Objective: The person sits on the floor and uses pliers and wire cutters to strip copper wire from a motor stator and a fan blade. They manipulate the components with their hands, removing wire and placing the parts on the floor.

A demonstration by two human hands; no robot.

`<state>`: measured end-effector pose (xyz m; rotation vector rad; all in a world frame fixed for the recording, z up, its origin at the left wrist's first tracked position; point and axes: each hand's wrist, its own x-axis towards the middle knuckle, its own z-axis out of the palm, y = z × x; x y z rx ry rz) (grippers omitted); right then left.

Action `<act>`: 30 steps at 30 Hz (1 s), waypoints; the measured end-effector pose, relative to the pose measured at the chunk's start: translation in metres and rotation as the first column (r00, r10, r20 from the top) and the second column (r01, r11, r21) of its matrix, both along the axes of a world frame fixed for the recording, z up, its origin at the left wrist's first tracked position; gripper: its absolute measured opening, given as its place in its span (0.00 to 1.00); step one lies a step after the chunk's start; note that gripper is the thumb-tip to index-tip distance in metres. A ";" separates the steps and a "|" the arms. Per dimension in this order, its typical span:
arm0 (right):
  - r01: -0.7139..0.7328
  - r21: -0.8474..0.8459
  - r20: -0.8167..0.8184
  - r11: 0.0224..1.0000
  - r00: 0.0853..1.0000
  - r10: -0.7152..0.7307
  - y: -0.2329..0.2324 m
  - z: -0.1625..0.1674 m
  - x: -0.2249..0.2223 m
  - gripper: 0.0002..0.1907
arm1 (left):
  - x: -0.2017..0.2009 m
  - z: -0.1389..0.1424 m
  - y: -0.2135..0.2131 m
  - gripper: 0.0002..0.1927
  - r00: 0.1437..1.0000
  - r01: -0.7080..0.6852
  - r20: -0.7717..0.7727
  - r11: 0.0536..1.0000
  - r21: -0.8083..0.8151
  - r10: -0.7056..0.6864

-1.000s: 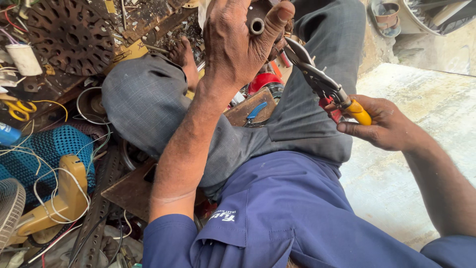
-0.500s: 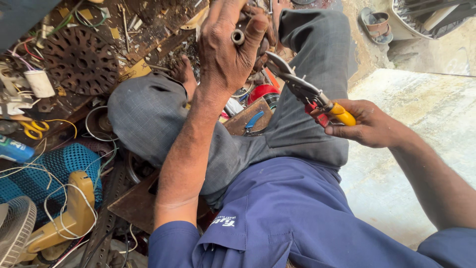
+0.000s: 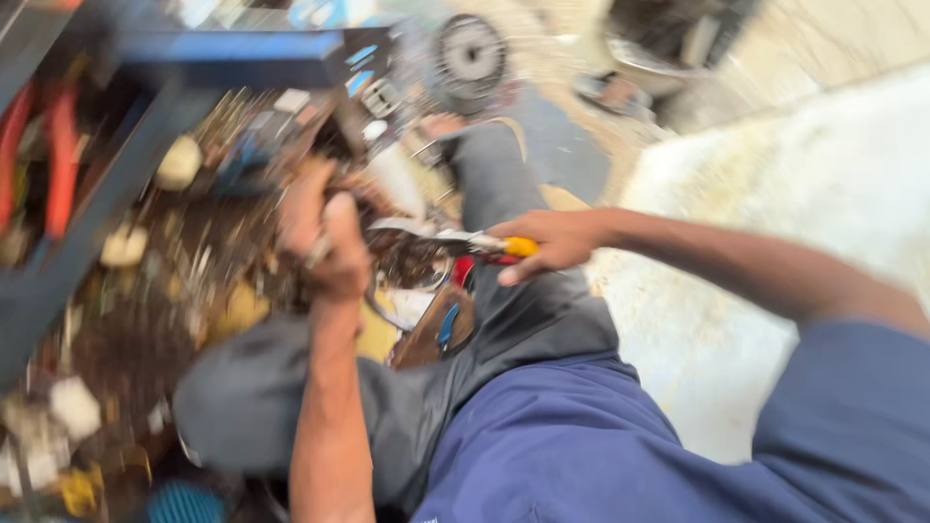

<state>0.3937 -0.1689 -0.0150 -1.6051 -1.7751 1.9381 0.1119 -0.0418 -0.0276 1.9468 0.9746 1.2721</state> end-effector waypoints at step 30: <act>-0.009 0.282 0.311 0.959 0.947 -0.082 0.033 -0.005 -0.010 0.24 | -0.014 -0.049 0.032 0.22 0.978 -0.042 0.196 0.991 -0.129 0.067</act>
